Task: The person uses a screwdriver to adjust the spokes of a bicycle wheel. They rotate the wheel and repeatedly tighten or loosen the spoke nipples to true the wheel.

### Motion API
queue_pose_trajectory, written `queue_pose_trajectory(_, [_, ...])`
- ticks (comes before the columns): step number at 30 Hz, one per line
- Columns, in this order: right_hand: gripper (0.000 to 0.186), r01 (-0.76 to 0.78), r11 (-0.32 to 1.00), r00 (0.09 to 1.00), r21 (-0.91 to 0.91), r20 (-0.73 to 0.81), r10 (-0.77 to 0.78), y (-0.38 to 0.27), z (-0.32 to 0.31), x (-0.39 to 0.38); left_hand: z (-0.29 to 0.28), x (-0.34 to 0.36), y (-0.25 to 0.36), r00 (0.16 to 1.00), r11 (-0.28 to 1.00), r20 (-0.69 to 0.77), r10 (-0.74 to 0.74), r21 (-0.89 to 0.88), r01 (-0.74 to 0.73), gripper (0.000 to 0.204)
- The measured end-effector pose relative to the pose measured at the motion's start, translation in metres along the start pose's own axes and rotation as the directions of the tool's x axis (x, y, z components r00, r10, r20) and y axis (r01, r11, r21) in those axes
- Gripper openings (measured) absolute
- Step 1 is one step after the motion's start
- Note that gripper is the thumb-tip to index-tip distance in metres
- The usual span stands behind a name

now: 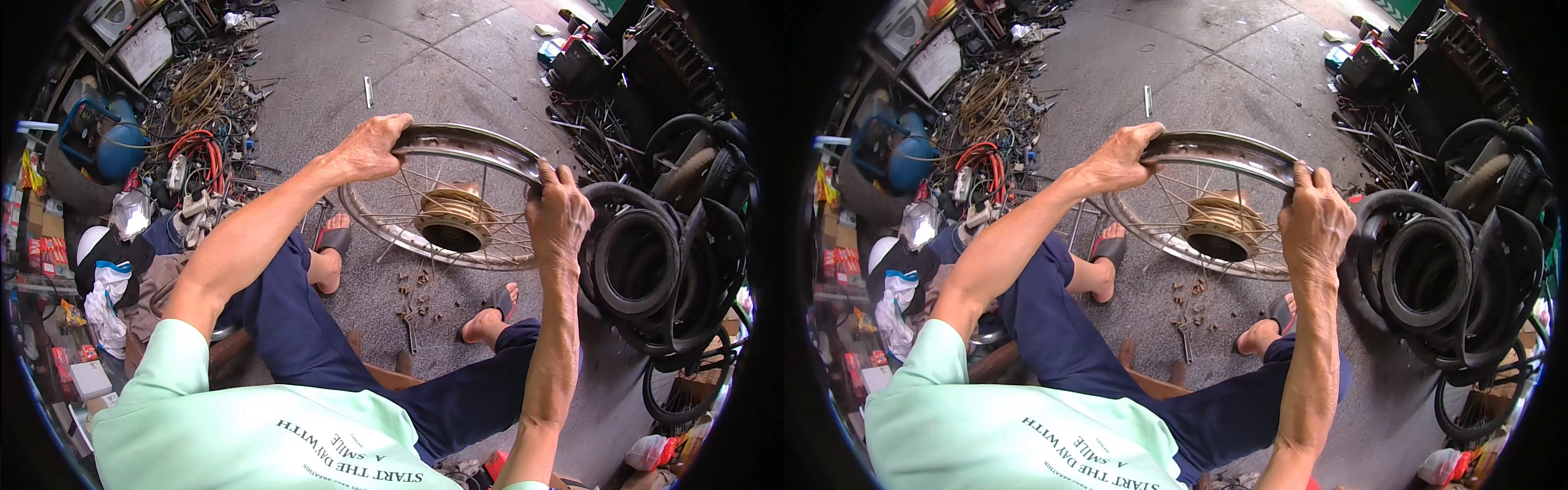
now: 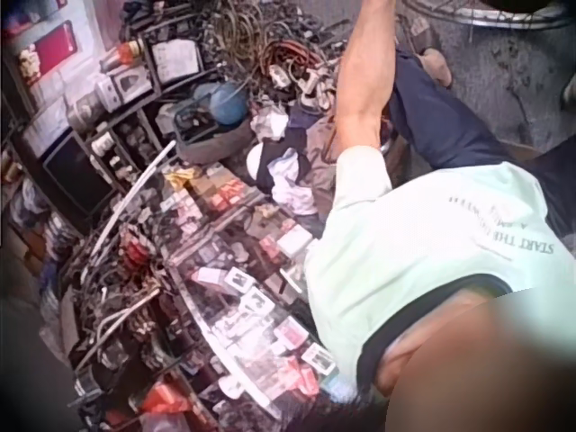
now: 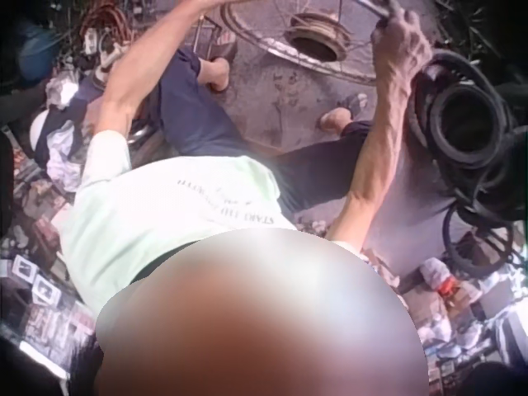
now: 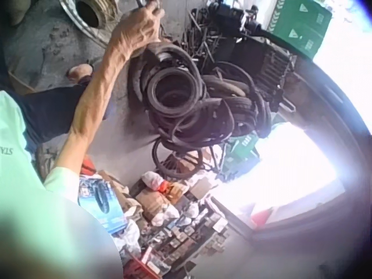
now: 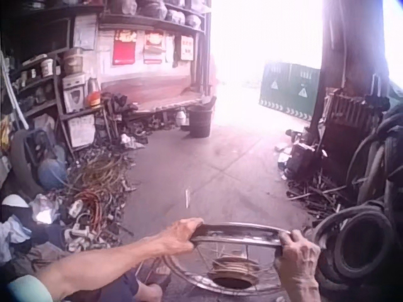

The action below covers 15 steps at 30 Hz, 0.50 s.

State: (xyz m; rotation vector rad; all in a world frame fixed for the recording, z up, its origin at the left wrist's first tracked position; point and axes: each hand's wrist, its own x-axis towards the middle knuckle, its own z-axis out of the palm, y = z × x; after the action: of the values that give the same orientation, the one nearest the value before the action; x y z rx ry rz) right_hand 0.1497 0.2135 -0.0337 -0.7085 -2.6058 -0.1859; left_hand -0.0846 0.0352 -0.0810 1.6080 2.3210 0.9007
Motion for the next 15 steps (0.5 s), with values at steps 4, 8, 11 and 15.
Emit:
queue_pose_trajectory(4, [0.030,0.032,0.946,0.996,0.323,0.070,-0.057,0.005,-0.005,0.009,0.002,0.016,-0.013,0.991,0.988,0.030,-0.134,0.084,0.131,0.027])
queue_pose_trajectory(8, [0.031,0.039,0.880,0.988,0.473,0.111,-0.104,0.006,-0.011,0.007,-0.011,0.010,-0.008,0.965,0.960,0.096,-0.246,0.165,0.228,0.028])
queue_pose_trajectory(11, [0.045,-0.092,0.924,0.985,0.371,0.172,0.029,0.015,-0.017,0.002,-0.014,0.006,-0.015,0.965,0.961,0.089,-0.246,0.152,0.231,0.034])
queue_pose_trajectory(15, [0.053,-0.116,0.933,0.978,0.342,0.202,0.047,0.041,-0.001,0.002,-0.015,0.011,-0.007,0.939,0.946,0.126,-0.321,0.094,0.311,0.040])
